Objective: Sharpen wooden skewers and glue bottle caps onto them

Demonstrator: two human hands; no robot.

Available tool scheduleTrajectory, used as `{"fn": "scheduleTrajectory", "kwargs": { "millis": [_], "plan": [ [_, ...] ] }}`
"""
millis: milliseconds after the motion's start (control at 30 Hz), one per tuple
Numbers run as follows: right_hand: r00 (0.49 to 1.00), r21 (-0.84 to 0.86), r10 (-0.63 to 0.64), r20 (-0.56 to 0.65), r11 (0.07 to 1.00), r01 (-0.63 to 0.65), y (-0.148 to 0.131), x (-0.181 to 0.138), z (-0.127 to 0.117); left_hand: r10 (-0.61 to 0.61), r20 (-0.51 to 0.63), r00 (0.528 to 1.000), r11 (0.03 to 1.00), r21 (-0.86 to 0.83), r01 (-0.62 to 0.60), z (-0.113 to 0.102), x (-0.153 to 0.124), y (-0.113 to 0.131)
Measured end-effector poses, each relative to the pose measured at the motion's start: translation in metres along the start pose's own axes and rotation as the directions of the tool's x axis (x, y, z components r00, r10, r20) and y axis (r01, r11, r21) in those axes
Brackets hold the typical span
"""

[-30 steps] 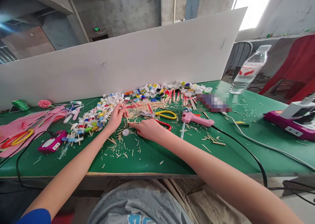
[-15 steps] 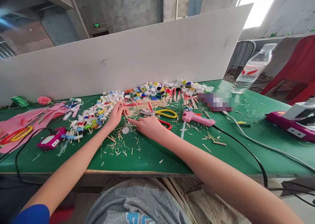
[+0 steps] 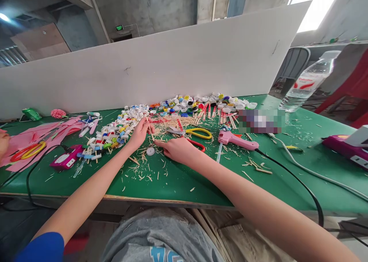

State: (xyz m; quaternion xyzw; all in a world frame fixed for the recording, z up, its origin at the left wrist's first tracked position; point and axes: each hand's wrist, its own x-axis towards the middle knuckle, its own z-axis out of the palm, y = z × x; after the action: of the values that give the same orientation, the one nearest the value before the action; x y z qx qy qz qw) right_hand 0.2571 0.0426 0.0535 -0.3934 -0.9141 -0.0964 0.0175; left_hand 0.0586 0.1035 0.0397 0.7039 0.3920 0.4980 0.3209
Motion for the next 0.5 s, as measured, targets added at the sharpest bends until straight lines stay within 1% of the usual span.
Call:
{"fn": "scheduleTrajectory", "kwargs": {
  "millis": [133, 267, 367, 500],
  "plan": [
    [1.0, -0.008, 0.007, -0.026, 1.0, -0.007, -0.0016, -0.0015, 0.0018, -0.019, 0.007, 1.0, 1.0, 0.008, 0.019, -0.0004, -0.0004, 0.0012],
    [0.999, -0.052, 0.028, -0.037, 0.998, -0.03, -0.0033, -0.0016, 0.0004, -0.02, 0.027, 0.999, 1.0, 0.024, 0.019, -0.0013, -0.0002, 0.0011],
    [0.999, -0.057, 0.016, -0.049, 0.998, -0.019, -0.0035, -0.0007, -0.0013, -0.019, 0.024, 1.0, 0.999, 0.038, 0.018, -0.0017, 0.0002, 0.0004],
    [0.999, -0.028, 0.025, -0.025, 0.999, -0.026, -0.0056, 0.0008, -0.0058, -0.025, 0.019, 1.0, 0.999, 0.046, 0.024, -0.001, -0.0005, 0.0019]
  ]
}}
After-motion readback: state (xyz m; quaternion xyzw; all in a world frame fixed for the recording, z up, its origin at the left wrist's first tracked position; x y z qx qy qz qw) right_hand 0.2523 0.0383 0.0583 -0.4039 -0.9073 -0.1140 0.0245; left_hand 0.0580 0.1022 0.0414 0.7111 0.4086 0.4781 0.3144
